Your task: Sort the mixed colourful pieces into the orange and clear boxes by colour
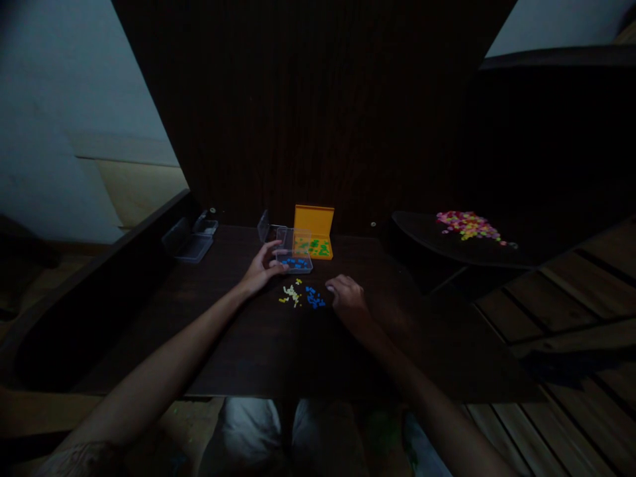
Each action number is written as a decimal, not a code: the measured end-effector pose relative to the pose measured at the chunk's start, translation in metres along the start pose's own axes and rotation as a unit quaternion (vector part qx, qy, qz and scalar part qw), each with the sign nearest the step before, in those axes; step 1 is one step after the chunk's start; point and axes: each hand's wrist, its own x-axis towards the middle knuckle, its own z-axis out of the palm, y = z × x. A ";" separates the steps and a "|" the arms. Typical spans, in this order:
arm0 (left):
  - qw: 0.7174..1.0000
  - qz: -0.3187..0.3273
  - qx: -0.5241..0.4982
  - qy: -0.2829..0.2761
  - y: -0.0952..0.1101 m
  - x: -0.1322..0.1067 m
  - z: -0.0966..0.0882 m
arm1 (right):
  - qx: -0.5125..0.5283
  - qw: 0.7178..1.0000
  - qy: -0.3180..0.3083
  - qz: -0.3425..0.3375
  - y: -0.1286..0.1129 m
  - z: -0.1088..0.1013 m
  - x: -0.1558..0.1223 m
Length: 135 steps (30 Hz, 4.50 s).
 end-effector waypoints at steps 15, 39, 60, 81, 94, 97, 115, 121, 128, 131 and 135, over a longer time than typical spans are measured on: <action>1.000 0.004 0.003 -0.018 0.003 -0.003 0.000 | 0.045 0.998 -0.044 -0.008 -0.044 0.019 0.103; 0.999 0.008 -0.001 -0.032 0.005 -0.003 -0.001 | 0.106 0.989 -0.076 -0.074 -0.036 -0.002 0.085; 1.000 0.008 0.001 -0.012 -0.002 0.001 -0.001 | 0.194 0.966 -0.024 -0.166 -0.015 -0.013 0.037; 1.000 0.002 -0.002 -0.014 -0.004 0.001 -0.002 | 0.151 0.937 -0.253 -0.190 -0.008 -0.032 0.021; 1.000 -0.004 -0.001 -0.013 0.000 0.000 -0.001 | 0.125 0.946 -0.258 -0.154 -0.002 -0.022 0.022; 1.000 -0.006 0.000 -0.013 0.000 -0.001 0.000 | 0.126 0.949 -0.253 -0.144 -0.004 -0.023 0.023; 1.000 -0.004 0.003 -0.004 -0.003 -0.001 -0.001 | 0.103 0.961 -0.211 -0.144 -0.004 -0.016 0.013; 1.000 -0.005 -0.004 -0.008 -0.002 -0.001 0.000 | 0.096 0.967 -0.199 -0.128 -0.006 -0.015 0.010; 1.000 -0.004 -0.009 -0.010 -0.001 0.000 0.000 | 0.076 0.959 -0.267 -0.063 -0.012 -0.019 0.022; 1.000 -0.005 -0.007 -0.010 -0.001 0.000 0.000 | 0.071 0.953 -0.289 -0.052 -0.013 -0.021 0.026; 1.000 -0.007 -0.006 -0.011 -0.001 -0.001 0.000 | 0.063 0.952 -0.294 -0.058 -0.013 -0.024 0.027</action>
